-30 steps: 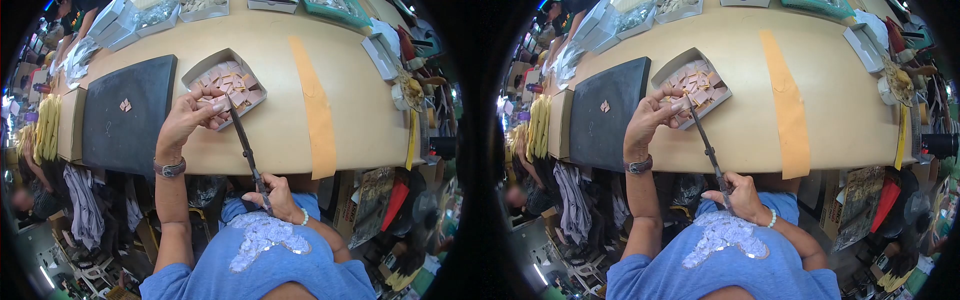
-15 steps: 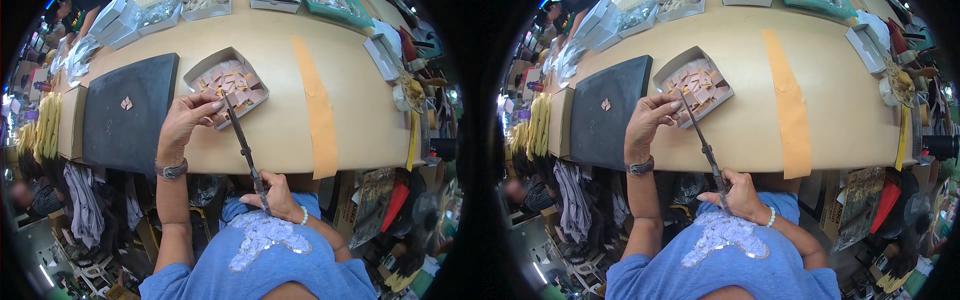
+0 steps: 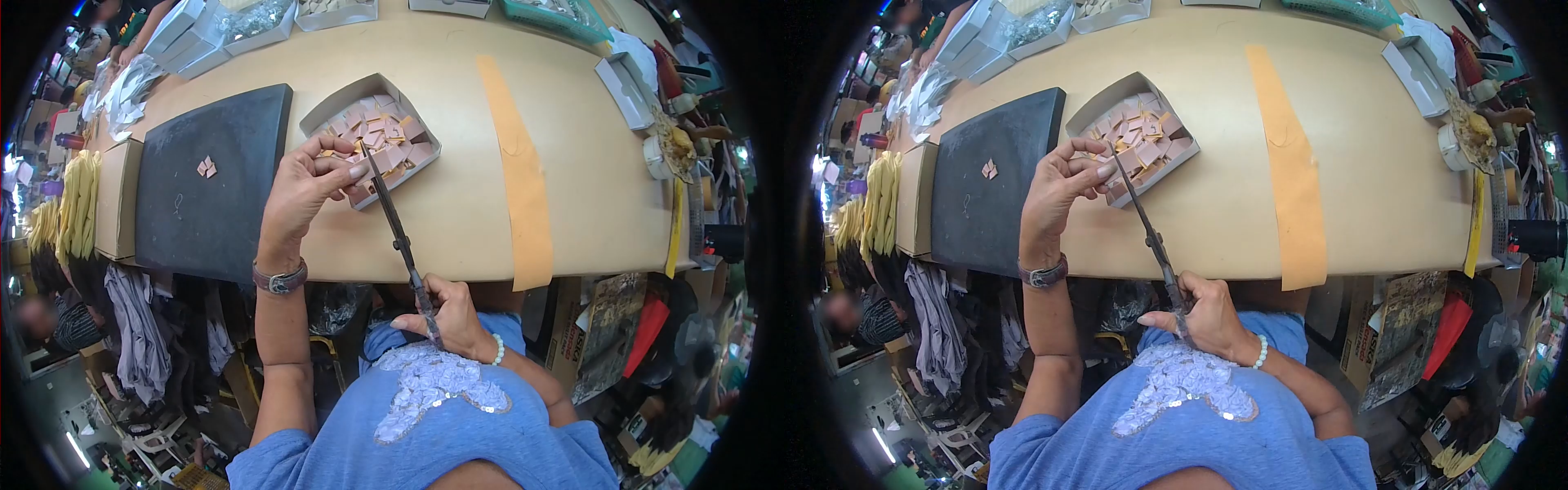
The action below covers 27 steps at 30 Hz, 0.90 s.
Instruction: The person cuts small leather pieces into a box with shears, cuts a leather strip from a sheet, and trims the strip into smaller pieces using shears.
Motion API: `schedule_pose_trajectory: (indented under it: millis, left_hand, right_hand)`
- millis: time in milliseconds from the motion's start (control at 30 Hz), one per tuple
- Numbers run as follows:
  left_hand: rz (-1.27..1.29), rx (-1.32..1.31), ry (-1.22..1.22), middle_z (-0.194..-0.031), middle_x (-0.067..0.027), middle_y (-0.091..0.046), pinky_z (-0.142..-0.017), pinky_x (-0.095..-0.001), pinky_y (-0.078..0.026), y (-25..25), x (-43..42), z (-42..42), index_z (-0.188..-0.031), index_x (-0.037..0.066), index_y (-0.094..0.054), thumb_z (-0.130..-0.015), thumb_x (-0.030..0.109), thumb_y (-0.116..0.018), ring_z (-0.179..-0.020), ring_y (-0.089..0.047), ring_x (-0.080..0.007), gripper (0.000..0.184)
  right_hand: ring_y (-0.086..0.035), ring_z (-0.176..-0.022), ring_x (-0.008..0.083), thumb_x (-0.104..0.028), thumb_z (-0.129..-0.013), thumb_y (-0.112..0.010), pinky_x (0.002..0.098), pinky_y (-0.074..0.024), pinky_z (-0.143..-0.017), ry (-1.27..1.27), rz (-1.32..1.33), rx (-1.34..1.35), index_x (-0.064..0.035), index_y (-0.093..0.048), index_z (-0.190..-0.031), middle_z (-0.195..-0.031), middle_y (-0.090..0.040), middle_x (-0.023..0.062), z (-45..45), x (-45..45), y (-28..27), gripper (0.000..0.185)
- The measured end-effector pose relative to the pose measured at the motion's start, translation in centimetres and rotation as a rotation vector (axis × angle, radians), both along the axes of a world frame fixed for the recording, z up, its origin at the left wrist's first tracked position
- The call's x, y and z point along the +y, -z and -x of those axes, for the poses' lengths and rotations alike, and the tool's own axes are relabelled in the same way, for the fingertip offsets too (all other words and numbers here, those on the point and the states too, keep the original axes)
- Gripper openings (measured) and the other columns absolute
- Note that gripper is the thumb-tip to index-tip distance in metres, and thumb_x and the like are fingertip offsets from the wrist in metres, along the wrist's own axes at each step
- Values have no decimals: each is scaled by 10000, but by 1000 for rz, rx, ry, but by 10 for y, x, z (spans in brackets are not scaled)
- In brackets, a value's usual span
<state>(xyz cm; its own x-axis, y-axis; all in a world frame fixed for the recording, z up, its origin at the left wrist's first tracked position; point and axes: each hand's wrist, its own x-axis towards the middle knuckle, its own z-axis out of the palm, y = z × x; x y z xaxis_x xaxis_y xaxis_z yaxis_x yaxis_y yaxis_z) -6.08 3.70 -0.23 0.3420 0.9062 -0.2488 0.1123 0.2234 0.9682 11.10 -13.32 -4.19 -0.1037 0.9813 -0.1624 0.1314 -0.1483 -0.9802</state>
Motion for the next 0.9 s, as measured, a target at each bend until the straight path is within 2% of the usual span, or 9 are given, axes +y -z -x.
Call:
schedule_pose_trajectory:
  millis: [467,900]
  left_hand:
    - [-10,14,11,-683,-33,-630,-528,-156,-383,-3,1,-3,-971,-3,-512,-739,75,-675,-561,-510,-37,295]
    - [11,-60,-18,-685,-32,-632,-529,-157,-388,-1,3,0,-1003,17,-496,-727,89,-695,-579,-557,-60,348]
  right_hand:
    - [-299,-477,85,-279,-648,-797,263,-268,-422,5,5,-25,-13,-457,-625,-492,-345,3,0,1,-1,432]
    - [-298,-453,101,-149,-705,-741,286,-258,-408,80,-69,-55,-6,-414,-549,-464,-330,47,5,0,5,390]
